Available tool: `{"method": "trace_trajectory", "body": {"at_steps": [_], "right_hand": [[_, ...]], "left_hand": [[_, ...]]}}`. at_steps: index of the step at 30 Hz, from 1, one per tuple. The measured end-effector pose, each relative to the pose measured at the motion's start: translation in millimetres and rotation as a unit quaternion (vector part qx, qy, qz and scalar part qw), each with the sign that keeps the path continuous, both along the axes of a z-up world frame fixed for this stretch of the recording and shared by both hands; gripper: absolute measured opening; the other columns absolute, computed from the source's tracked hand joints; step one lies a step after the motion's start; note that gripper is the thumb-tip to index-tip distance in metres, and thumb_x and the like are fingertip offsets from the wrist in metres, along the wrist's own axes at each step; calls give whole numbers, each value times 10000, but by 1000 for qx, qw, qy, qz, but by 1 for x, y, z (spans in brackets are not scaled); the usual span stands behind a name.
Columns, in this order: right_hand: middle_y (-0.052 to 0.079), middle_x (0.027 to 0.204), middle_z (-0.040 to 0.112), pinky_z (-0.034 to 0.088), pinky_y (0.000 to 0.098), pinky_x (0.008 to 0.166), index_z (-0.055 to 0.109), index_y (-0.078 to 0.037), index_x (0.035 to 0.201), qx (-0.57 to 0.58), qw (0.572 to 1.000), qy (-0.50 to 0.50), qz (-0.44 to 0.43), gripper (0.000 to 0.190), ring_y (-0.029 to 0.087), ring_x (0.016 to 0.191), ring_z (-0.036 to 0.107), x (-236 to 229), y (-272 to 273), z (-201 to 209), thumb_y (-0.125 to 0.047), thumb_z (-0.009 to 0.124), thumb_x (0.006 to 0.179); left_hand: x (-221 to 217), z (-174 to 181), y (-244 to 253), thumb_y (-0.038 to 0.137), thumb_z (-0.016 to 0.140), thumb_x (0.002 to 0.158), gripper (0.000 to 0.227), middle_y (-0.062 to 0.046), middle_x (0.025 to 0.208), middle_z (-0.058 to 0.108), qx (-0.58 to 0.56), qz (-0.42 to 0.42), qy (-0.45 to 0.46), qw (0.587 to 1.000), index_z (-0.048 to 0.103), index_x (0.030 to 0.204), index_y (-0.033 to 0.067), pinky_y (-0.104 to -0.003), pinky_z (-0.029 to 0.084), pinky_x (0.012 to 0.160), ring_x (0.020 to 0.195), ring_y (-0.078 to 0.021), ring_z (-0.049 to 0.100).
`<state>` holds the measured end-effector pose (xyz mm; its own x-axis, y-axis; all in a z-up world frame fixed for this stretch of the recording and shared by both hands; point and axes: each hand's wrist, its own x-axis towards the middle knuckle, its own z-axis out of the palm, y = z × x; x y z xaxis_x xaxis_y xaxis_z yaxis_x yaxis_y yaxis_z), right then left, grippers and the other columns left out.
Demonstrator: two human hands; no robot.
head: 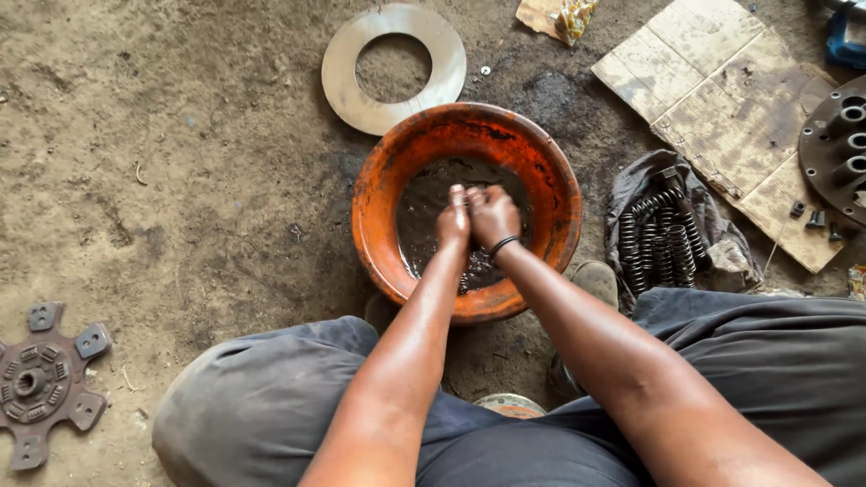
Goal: The person sits on the ground and washes metal springs by hand in a red basin filled with dark liquid. They repeatedly submerge, rub, and rinse the springs, then place them on a nearby sack.
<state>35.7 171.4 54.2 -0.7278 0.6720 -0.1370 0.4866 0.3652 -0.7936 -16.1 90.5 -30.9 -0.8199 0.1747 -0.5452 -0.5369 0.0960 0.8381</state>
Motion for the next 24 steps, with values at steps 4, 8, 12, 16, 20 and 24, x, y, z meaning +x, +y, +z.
{"method": "trace_trajectory", "body": {"at_steps": [4,8,12,16,20,24], "right_hand": [[266,991,716,531,547,806,668,-48,1039,81,993,-20,85,429,470,947,678,3,-28,15,-468,618,968],[240,982,724,526,540,801,676,-80,1049,22,999,-25,-6,413,450,939,690,8,-20,14,-474,571,984],[223,981,735,531,512,833,703,-53,1013,-38,997,-33,-57,434,423,953,706,7,5,6,-466,574,979],[201,1087,733,524,493,882,684,-82,1139,-83,994,-21,-66,479,393,1028,705,5,4,5,-510,534,986],[253,1223,659,478,506,934,565,-72,1315,-29,999,16,31,560,450,1151,624,0,-28,7,-542,534,1012],[287,1199,660,489,480,930,564,-16,1322,-24,995,64,76,619,440,1137,631,-8,-33,5,-556,540,1020]], "left_hand": [[-14,-20,-14,668,600,948,821,-153,1087,735,193,101,-30,976,664,1244,-95,-408,529,871,981,-272,627],[4,8,-9,669,543,961,838,-222,1224,669,36,51,-88,994,640,1255,-110,-450,481,962,1097,-295,605],[27,38,2,649,552,981,790,-205,1404,514,50,33,-117,991,515,1378,-32,-475,345,1118,1253,-271,474],[16,27,7,648,543,942,765,-215,1274,655,65,30,-60,996,652,1228,-53,-438,447,1024,1146,-285,577],[-15,1,-3,648,540,983,758,-190,1008,746,8,55,-32,998,711,1083,-83,-438,548,775,912,-295,672],[-11,16,-12,603,600,957,662,-150,1093,707,190,118,-65,973,661,1192,-13,-424,559,800,945,-294,665]]}}
